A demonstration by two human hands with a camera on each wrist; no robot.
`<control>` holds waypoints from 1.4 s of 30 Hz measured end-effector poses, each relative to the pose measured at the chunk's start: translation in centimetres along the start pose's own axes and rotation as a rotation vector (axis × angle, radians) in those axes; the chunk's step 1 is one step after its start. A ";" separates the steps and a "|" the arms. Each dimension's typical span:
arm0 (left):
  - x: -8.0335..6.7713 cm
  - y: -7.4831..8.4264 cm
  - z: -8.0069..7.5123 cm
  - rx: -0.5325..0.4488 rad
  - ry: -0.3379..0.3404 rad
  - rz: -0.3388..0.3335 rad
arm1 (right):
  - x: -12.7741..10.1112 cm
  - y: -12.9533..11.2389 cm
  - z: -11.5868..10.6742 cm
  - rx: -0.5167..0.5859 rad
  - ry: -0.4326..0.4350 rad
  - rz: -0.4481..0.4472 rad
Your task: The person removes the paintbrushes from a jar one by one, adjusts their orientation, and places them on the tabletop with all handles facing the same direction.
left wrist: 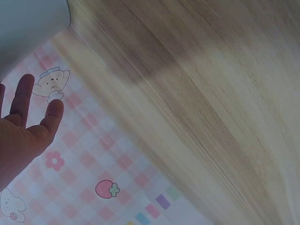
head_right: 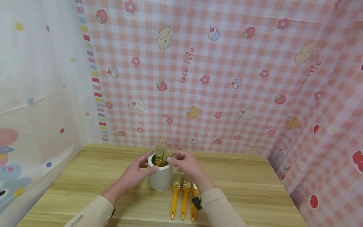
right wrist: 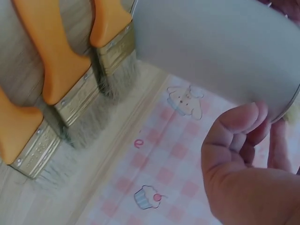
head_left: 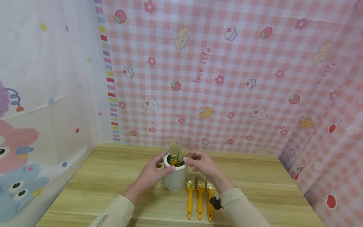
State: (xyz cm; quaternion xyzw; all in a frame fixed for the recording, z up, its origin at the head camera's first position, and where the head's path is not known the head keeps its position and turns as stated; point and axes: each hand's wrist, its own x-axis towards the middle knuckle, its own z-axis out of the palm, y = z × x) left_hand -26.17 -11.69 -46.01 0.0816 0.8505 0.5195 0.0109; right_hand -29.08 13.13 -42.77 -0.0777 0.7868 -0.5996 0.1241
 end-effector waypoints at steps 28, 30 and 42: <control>0.0 0.0 0.0 0.002 0.003 -0.010 | -0.1 -2.1 1.2 0.040 0.242 -0.026; 0.1 0.0 0.1 0.000 0.004 -0.009 | 0.0 -2.3 0.9 0.098 0.263 -0.045; 0.1 -0.1 0.0 0.001 0.007 -0.001 | 0.5 -2.1 -0.4 0.335 0.383 -0.074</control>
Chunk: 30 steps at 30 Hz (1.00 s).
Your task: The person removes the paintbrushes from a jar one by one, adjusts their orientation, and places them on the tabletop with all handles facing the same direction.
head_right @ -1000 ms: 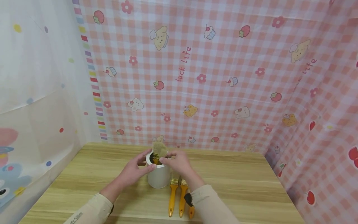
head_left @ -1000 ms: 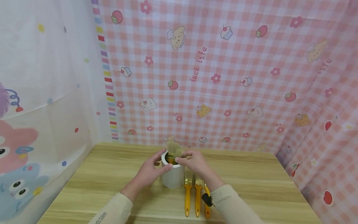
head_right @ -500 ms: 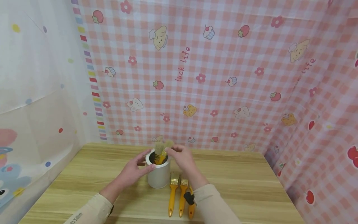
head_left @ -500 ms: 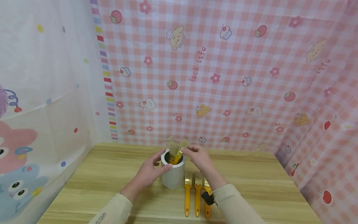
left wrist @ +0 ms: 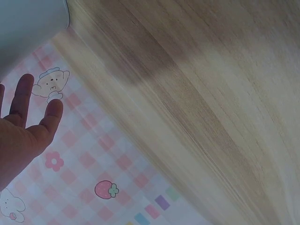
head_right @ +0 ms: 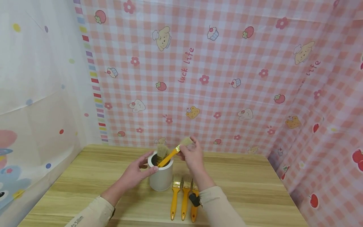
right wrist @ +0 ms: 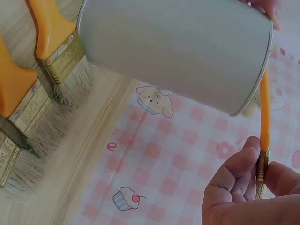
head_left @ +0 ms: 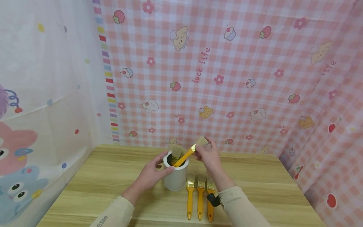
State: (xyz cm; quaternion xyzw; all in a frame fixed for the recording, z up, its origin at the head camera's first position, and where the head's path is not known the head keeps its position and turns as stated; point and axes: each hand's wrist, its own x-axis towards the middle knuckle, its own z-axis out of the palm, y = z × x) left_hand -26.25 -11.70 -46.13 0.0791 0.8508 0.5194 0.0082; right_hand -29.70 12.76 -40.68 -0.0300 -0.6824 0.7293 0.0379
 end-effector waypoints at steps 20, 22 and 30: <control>0.0 -0.2 0.1 -0.005 0.008 0.002 | 0.9 0.0 -3.4 0.105 0.046 0.059; 0.0 -0.3 0.1 -0.005 0.008 0.003 | 0.8 0.1 -3.7 0.101 0.043 0.059; 0.0 -0.3 0.1 -0.011 0.006 0.006 | 0.7 0.5 -4.9 0.056 0.006 0.074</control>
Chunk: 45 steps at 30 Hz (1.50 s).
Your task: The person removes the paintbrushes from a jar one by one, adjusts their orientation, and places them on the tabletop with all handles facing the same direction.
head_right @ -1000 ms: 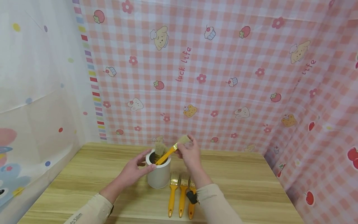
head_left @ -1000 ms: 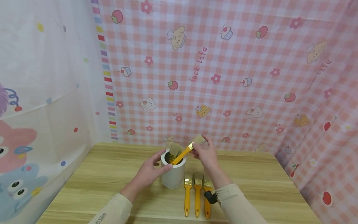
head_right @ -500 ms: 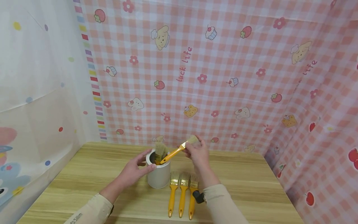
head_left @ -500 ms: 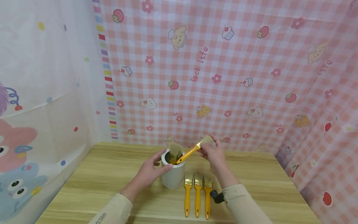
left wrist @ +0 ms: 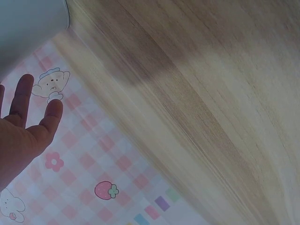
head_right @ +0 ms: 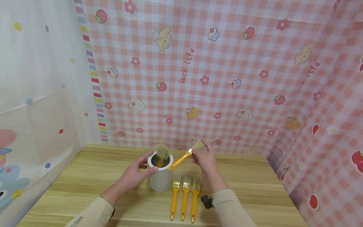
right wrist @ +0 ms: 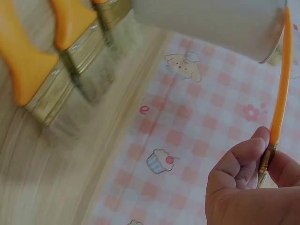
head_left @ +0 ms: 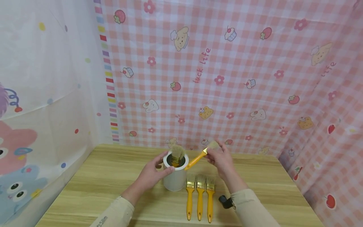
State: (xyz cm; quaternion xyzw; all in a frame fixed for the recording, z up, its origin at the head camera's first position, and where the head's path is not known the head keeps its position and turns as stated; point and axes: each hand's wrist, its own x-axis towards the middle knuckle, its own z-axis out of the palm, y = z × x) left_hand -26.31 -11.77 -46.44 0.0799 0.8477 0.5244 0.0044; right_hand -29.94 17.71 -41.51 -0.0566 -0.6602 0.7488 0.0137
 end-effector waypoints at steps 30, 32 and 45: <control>0.2 -0.1 0.1 0.013 -0.005 -0.008 | -0.6 2.1 -5.3 -0.202 -0.085 0.061; 0.2 -0.1 0.1 0.010 -0.006 -0.010 | -0.5 2.2 -5.4 -0.204 -0.093 0.063; 0.1 -0.1 0.0 0.002 -0.009 0.002 | -1.0 2.3 -6.2 -0.271 -0.134 0.072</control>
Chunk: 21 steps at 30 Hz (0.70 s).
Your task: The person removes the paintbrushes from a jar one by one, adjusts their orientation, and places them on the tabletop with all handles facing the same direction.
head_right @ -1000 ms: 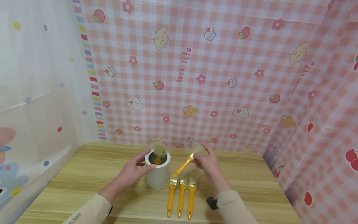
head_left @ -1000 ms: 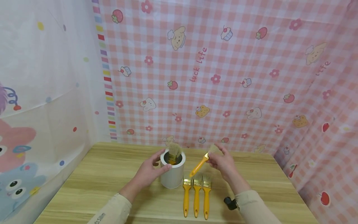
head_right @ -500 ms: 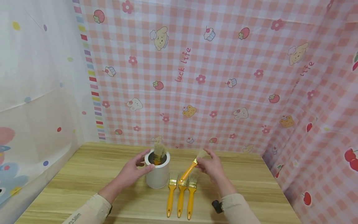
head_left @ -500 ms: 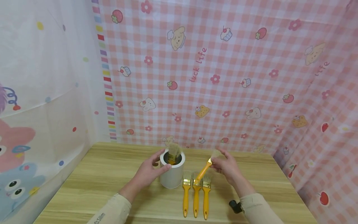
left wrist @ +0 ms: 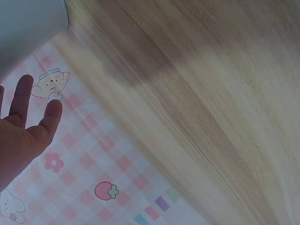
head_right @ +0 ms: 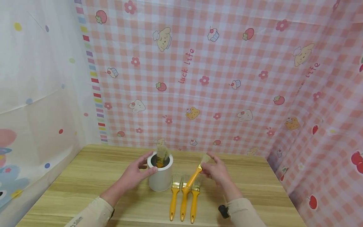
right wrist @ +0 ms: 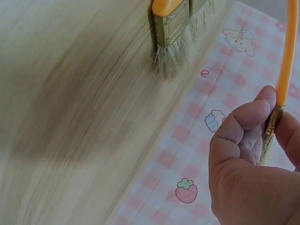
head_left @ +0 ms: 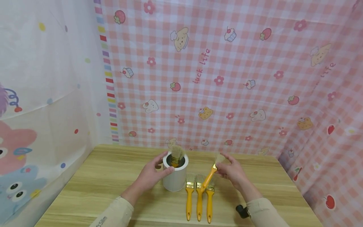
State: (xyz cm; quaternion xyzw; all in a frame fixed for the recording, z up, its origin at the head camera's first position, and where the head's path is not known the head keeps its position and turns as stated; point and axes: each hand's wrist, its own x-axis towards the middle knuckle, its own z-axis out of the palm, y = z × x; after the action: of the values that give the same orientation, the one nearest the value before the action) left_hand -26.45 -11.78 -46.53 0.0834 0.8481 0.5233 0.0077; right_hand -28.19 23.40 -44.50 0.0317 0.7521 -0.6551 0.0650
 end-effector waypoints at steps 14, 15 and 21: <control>0.0 0.0 0.1 0.000 0.006 -0.006 | 0.1 1.1 -1.4 -0.055 -0.054 0.010; 0.0 0.0 0.1 0.000 0.007 -0.005 | 0.1 1.1 -1.4 -0.054 -0.056 0.011; 0.0 0.0 0.2 0.002 0.013 -0.005 | 0.1 1.3 -1.5 -0.068 -0.072 0.023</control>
State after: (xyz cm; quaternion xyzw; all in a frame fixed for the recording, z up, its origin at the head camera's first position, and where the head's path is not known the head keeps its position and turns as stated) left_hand -26.46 -11.65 -46.65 0.0776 0.8488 0.5230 0.0034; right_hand -28.19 25.09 -45.61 0.0145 0.7706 -0.6292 0.1004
